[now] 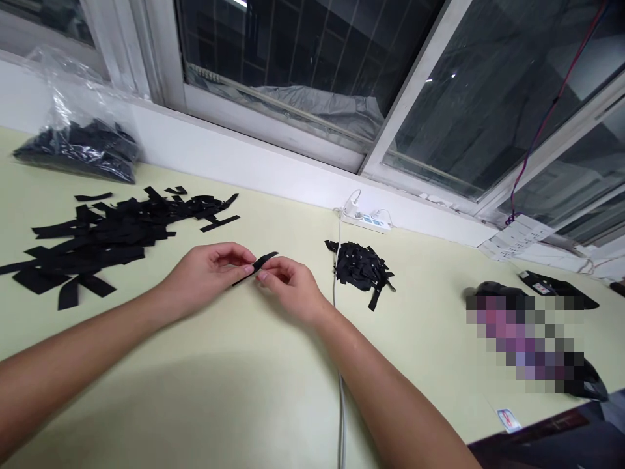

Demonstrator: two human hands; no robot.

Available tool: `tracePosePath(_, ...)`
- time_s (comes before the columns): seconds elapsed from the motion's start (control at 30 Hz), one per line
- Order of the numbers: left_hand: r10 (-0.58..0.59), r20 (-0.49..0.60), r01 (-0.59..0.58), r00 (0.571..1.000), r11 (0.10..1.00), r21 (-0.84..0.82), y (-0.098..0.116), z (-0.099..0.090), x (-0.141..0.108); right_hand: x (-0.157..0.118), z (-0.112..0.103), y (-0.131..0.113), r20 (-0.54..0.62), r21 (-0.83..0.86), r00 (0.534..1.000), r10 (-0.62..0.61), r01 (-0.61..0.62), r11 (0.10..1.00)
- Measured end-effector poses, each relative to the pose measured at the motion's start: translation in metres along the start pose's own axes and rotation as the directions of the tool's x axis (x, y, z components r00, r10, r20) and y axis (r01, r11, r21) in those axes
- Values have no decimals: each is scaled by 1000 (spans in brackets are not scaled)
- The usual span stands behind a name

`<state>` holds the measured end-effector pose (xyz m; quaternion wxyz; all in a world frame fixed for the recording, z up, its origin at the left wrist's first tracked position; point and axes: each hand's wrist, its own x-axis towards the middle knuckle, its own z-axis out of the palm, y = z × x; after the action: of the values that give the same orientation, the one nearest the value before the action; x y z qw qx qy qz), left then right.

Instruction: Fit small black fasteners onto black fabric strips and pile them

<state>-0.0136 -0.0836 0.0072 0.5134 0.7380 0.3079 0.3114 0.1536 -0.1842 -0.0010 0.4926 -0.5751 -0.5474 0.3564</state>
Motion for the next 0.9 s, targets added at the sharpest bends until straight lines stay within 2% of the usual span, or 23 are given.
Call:
tracePosePath(0.13, 5, 36, -4, 999, 1000, -29, -1, 3, -1, 3, 3, 1, -38, 113, 999, 22, -18, 993)
tracePosePath(0.27, 25, 66, -21, 998, 997, -70, -1, 5, -3, 4, 6, 1, -74, 156, 997, 37, -25, 987)
tracePosePath(0.47, -75, 114, 90, 991, 987, -136, -3, 7, -3, 3, 8, 1, -122, 145, 991, 54, -36, 989)
tracePosePath(0.67, -133, 125, 150, 983, 978, -145, 4, 6, -6, 5, 3, 5, -243, 187, 964, 107, -62, 980)
tracePosePath(0.83, -93, 152, 110, 984, 988, -104, 4, 11, -6, 7, 3, 6, -250, 207, 961, 123, -71, 976)
tracePosePath(0.9, -48, 106, 51, 993, 998, -26, 6, 14, -4, 8, 4, 7, -256, 217, 959, 118, -62, 974)
